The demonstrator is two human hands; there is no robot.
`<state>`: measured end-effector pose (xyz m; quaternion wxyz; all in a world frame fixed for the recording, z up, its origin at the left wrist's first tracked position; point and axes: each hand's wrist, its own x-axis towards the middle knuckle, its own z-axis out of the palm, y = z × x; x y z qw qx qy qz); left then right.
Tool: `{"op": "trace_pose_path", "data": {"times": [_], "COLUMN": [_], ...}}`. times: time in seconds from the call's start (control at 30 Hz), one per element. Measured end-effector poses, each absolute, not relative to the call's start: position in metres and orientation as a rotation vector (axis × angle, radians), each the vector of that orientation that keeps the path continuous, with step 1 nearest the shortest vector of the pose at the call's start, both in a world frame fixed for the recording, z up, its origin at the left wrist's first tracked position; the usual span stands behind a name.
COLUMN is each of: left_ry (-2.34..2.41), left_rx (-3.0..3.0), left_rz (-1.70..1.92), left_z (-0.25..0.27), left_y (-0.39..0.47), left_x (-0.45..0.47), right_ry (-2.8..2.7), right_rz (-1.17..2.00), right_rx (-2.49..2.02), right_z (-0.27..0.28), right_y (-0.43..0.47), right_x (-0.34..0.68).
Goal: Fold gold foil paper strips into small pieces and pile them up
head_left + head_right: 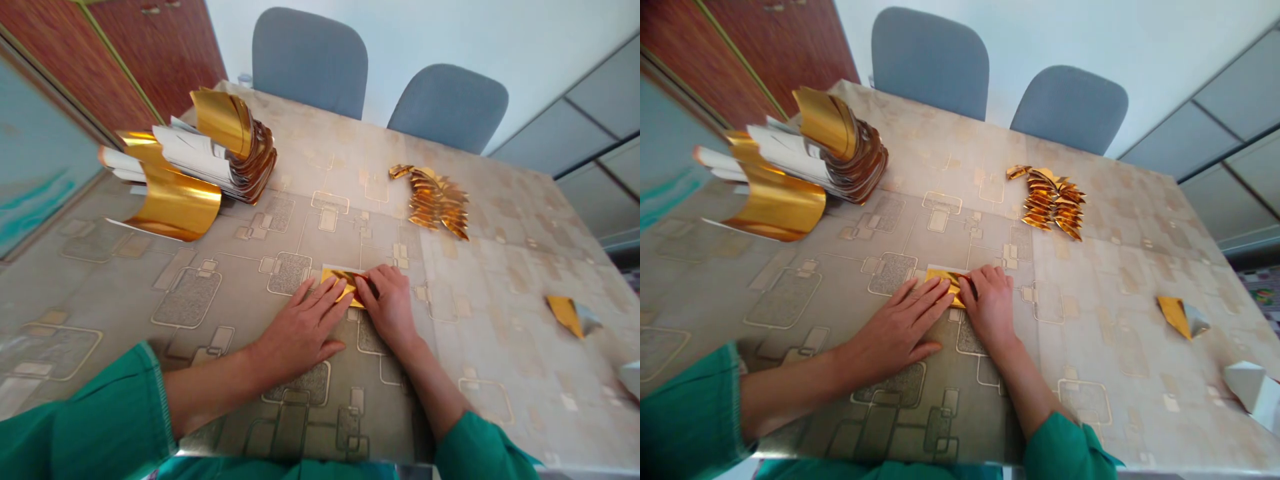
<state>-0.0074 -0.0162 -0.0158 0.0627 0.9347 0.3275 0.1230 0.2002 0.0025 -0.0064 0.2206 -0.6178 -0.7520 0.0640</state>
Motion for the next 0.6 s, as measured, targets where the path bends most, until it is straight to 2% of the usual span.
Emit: {"op": "trace_pose_path", "data": {"times": [0.17,0.6], "left_ry": [0.98,0.995], "left_rx": [2.789,2.796], "left_rz": [0.364,0.368], "left_z": [-0.014,-0.0164], "left_y": [-0.0159,-0.0155], "left_x": [-0.008,-0.0082], "right_ry": [-2.077,-2.063], "right_rz": [0.033,0.101], "right_rx": [-1.77,-1.801], "right_z": [-0.0062,-0.0058], "right_y": [0.0038,0.0122], "right_x": [0.1976,0.1966]}}
